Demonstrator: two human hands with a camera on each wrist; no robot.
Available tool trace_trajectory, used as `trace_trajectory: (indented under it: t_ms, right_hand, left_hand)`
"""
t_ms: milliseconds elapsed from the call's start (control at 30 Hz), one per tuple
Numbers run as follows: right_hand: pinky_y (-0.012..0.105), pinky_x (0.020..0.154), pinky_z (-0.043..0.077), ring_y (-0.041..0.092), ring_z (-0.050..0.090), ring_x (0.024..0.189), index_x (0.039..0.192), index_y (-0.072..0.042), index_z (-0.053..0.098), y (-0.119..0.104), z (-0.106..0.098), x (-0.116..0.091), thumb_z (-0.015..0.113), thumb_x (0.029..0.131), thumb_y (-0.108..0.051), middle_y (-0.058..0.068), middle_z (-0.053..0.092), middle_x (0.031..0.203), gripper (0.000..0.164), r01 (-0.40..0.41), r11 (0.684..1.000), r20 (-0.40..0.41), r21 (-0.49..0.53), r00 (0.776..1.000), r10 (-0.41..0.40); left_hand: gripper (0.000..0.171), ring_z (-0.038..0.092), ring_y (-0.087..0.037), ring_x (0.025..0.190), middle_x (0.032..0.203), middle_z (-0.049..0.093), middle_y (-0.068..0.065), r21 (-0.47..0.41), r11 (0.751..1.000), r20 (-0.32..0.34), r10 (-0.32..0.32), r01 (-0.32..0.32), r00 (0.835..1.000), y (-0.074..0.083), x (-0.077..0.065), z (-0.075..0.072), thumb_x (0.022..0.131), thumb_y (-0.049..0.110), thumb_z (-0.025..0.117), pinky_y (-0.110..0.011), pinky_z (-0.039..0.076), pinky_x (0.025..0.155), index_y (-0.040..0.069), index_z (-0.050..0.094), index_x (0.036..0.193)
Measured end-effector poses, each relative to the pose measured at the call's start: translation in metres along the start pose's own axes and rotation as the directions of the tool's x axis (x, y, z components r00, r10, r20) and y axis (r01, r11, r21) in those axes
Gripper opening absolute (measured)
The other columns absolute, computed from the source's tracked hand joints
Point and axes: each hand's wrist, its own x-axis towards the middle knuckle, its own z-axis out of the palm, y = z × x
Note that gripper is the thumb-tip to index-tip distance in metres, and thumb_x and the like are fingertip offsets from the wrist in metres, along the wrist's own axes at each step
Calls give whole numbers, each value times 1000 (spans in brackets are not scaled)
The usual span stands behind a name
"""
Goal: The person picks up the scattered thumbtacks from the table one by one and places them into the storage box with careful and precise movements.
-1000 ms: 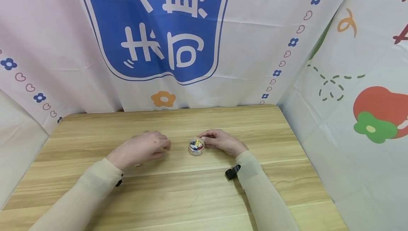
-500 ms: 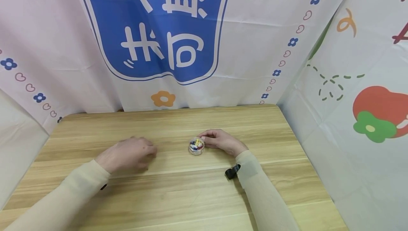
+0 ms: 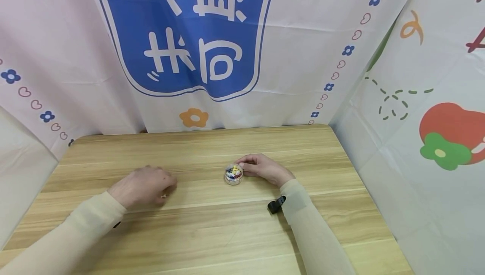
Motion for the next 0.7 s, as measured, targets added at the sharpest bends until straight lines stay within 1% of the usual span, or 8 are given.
trace_trajectory:
  t_ms: [100,200,367,500,600,700]
  right_hand:
    - [35,105,50,25,61,128,137,-6,64,0,0,0,61,104,-16,12,63,139,34,2,1000,3,-1,1000,-2]
    - [35,105,49,25,60,128,137,-5,64,0,0,0,60,104,-16,12,63,139,34,1,1000,4,-3,1000,-1]
    - [35,105,50,25,61,128,137,-6,64,-1,1,0,59,105,-15,12,64,138,34,-7,1000,-2,-3,1000,7]
    - [35,104,50,25,61,127,136,-6,64,-1,1,-1,59,105,-15,12,64,138,33,-10,1000,-9,-6,1000,10]
    - [35,104,50,25,61,127,136,-6,65,-1,1,-1,59,105,-15,12,64,138,33,-13,1000,-12,-6,1000,13]
    - [35,104,50,25,61,127,136,-7,65,-1,1,-1,59,105,-15,12,63,138,33,-13,1000,-13,-6,1000,13]
  left_hand:
    - [31,44,-10,62,67,46,14,-19,1000,-27,7,-8,1000,-1,0,3,76,-3,72,-38,48,63,23,56,70]
    - [35,43,-9,60,66,45,14,-28,999,-53,22,-23,998,-1,2,6,76,-8,70,-36,48,60,23,56,68]
    - [34,41,-8,58,63,44,15,-28,998,-69,53,-55,996,0,7,6,78,-7,70,-33,44,56,22,56,67]
    - [32,39,-7,58,62,41,14,-29,996,-110,84,-88,990,5,15,5,79,-6,69,-30,40,54,21,55,68]
    - [29,37,-7,58,62,39,14,-32,996,-128,81,-86,988,10,23,4,84,-3,67,-29,39,53,20,55,69]
    - [26,39,-7,58,63,41,13,-46,996,-141,67,-74,988,16,32,3,88,1,67,-29,40,54,18,58,71]
